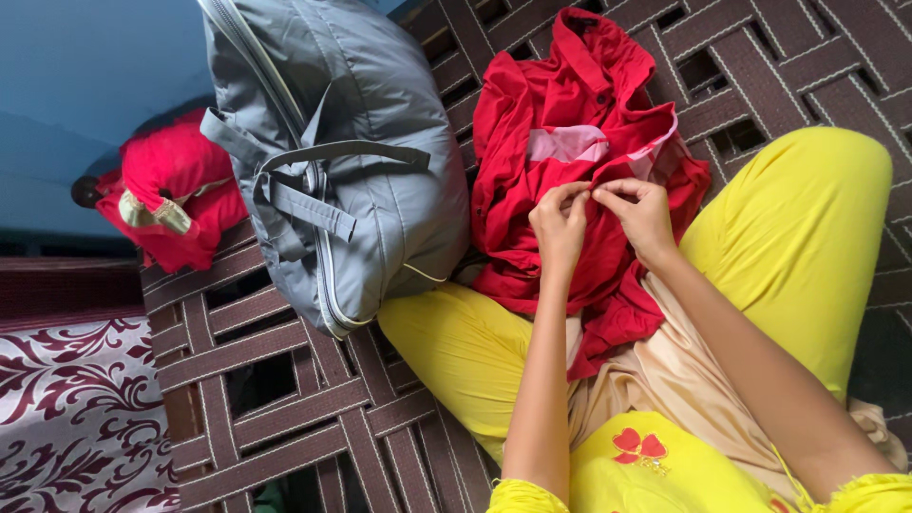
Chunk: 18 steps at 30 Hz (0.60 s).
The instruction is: The person zips up a grey travel bag and then folds a red shirt on their lap while sitting on a woven bed.
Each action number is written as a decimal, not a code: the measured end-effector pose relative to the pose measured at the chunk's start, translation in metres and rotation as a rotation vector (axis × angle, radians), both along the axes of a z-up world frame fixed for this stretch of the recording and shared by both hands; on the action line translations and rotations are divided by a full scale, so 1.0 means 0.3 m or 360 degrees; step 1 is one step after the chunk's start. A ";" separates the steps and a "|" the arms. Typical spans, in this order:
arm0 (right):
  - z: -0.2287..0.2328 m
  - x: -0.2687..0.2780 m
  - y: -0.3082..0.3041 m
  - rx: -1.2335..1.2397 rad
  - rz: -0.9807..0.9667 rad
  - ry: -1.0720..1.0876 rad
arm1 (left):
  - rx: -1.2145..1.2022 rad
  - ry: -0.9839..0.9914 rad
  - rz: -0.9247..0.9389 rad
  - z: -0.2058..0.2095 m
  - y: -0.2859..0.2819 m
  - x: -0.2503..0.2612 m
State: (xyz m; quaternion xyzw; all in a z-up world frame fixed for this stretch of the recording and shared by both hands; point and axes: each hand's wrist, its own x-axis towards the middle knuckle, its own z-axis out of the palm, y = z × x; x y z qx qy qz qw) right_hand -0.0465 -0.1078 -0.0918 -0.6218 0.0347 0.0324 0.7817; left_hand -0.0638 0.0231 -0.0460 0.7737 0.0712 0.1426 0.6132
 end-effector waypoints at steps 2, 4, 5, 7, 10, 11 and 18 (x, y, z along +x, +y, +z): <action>0.013 -0.006 -0.001 -0.0084 -0.0042 -0.0041 | -0.0018 0.0001 -0.0009 -0.004 -0.006 -0.003; 0.027 -0.011 -0.003 -0.0577 -0.0109 -0.0391 | 0.0042 0.0012 0.0034 -0.015 -0.008 0.000; 0.033 -0.008 -0.007 -0.0579 -0.0110 -0.0391 | 0.0041 0.0011 0.0032 -0.023 -0.008 0.004; 0.048 0.001 -0.003 -0.0426 -0.0011 -0.0221 | -0.0245 0.0075 -0.0003 -0.040 0.004 0.010; 0.072 0.016 -0.001 -0.0252 0.0006 -0.0395 | -0.0264 0.0158 -0.0044 -0.064 0.028 0.008; 0.076 0.021 0.000 -0.0248 0.0010 -0.0392 | -0.0262 0.0160 -0.0039 -0.072 0.035 0.007; 0.035 0.026 0.006 -0.0177 0.0099 -0.0169 | -0.0577 0.0195 -0.0115 -0.096 0.047 -0.009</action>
